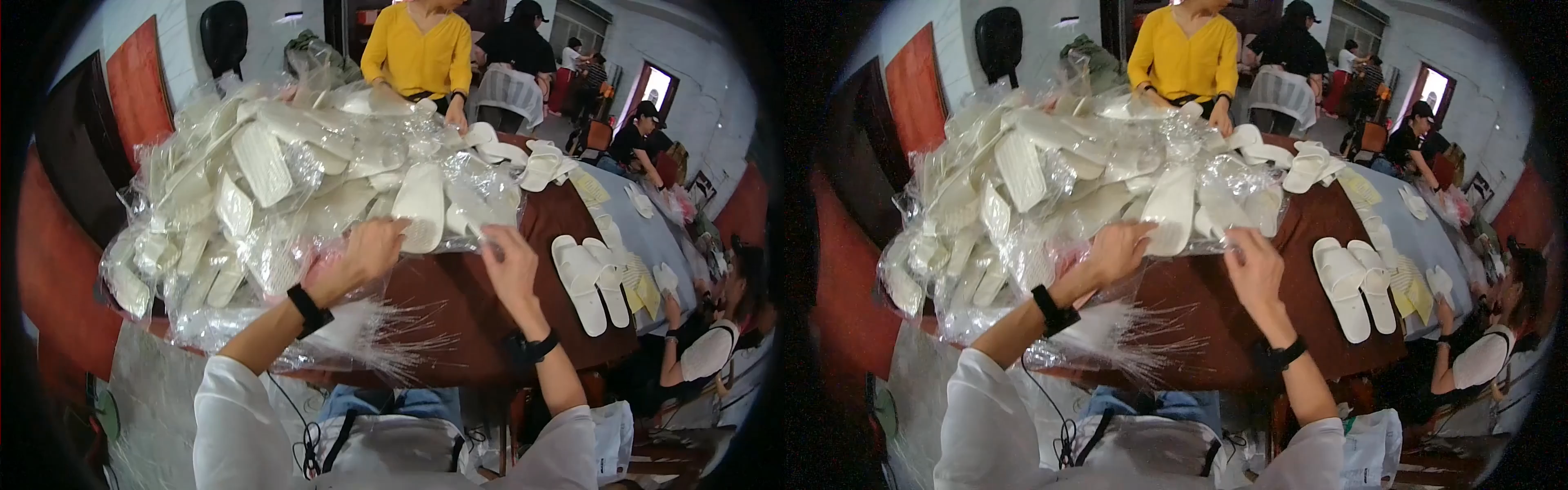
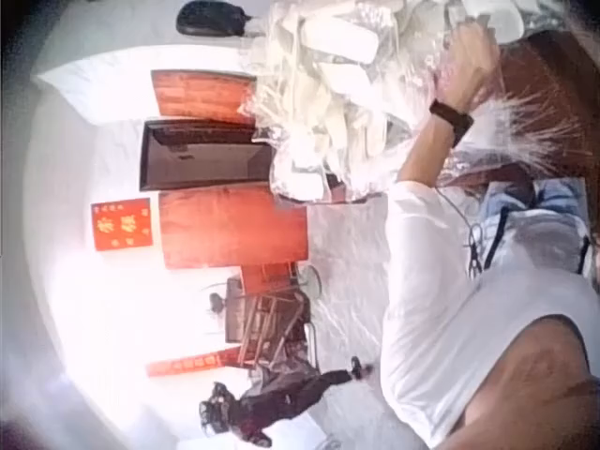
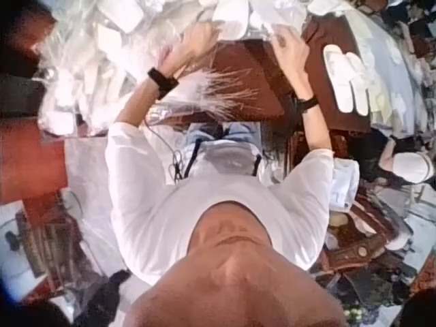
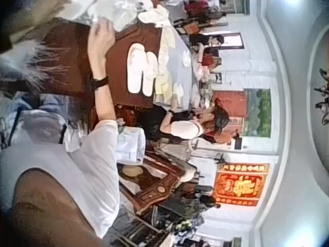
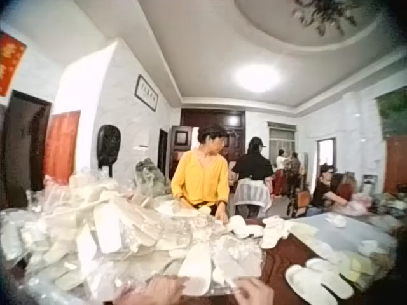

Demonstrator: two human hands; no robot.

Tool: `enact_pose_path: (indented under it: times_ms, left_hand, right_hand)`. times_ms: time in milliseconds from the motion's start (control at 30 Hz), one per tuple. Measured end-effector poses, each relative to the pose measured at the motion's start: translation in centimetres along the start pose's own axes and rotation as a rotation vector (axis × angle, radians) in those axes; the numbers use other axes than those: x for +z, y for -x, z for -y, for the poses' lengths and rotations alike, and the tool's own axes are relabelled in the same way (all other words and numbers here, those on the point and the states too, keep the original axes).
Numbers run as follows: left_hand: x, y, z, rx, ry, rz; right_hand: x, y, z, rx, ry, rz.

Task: Pairing and placing various styles of sandals and slippers into plastic bags.

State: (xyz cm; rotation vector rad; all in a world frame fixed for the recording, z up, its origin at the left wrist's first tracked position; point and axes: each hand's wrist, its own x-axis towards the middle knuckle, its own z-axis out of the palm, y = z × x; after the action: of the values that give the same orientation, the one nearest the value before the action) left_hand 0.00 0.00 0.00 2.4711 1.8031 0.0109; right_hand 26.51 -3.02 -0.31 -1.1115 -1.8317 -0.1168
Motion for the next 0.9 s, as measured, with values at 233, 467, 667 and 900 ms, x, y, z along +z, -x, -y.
enact_pose_path:
  times_ms: [233, 467, 667, 900]
  left_hand:
    - [1.9, 1.5, -2.8, 0.277, 0.073, -0.648]
    - [-7.4, 1.1, -2.5, 0.278, 0.094, -0.851]
    - [-12.9, 1.5, -3.7, 0.388, 0.241, -0.850]
    - [-10.0, -2.1, -0.2, 0.477, 0.315, -0.301]
  right_hand:
    - [-1.2, -2.2, 2.2, -0.055, -0.053, 0.004]
    - [-4.8, -7.1, 2.3, -0.115, -0.104, -0.195]
    - [-6.3, -9.3, 1.2, 0.058, -0.432, -0.313]
    - [-2.4, -7.8, -3.3, 0.277, -0.514, 0.009]
